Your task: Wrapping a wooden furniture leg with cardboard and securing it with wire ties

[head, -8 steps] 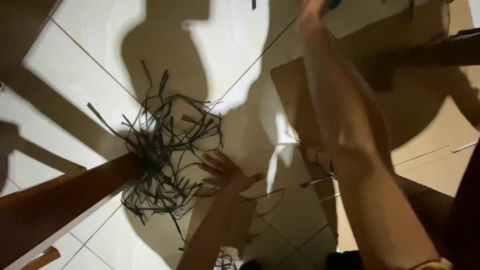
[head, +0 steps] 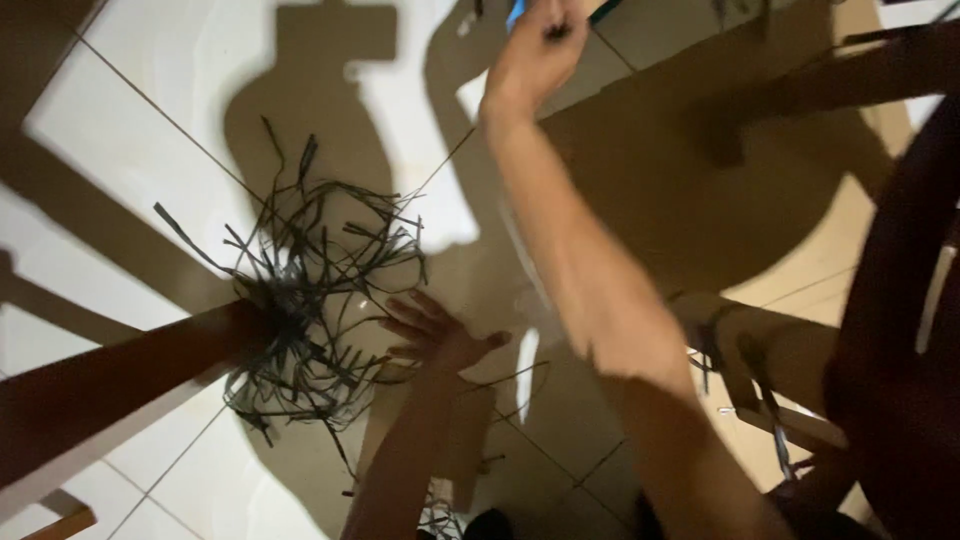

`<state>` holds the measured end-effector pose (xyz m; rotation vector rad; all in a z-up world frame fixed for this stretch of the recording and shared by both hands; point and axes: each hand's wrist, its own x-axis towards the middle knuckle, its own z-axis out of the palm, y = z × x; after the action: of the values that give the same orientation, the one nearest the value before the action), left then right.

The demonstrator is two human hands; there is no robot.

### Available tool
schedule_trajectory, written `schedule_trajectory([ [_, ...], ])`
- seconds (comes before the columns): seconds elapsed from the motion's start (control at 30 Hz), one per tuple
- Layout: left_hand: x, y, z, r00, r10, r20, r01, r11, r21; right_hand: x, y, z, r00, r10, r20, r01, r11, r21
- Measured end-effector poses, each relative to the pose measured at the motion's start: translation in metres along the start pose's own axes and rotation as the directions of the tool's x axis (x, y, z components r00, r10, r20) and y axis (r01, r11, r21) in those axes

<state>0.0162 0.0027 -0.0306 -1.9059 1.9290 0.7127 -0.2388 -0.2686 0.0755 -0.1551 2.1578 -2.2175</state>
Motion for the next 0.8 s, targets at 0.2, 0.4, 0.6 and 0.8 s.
schedule_trajectory([
  [0.2, 0.018, 0.045, 0.076, 0.994, 0.002, 0.112, -0.014, 0.995, 0.1, -0.117, -0.131, -0.125, 0.944, 0.088, 0.317, -0.151, 0.971, 0.182],
  [0.4, 0.119, -0.082, -0.018, 0.784, 0.607, 0.13, -0.62, 0.762, 0.186, -0.16, -0.219, -0.267, 0.765, 0.38, 0.52, -0.506, 0.854, 0.12],
  [0.6, -0.007, -0.034, -0.194, 0.692, 0.707, -0.147, -0.699, 0.707, 0.111, -0.14, -0.24, -0.377, 0.453, 0.513, 0.729, -0.432, 0.842, -0.324],
  [0.8, -0.261, 0.074, -0.218, 0.141, 0.975, -0.169, -0.96, 0.093, -0.264, -0.104, -0.319, -0.476, 0.363, 0.504, 0.784, -0.141, 0.861, -0.489],
])
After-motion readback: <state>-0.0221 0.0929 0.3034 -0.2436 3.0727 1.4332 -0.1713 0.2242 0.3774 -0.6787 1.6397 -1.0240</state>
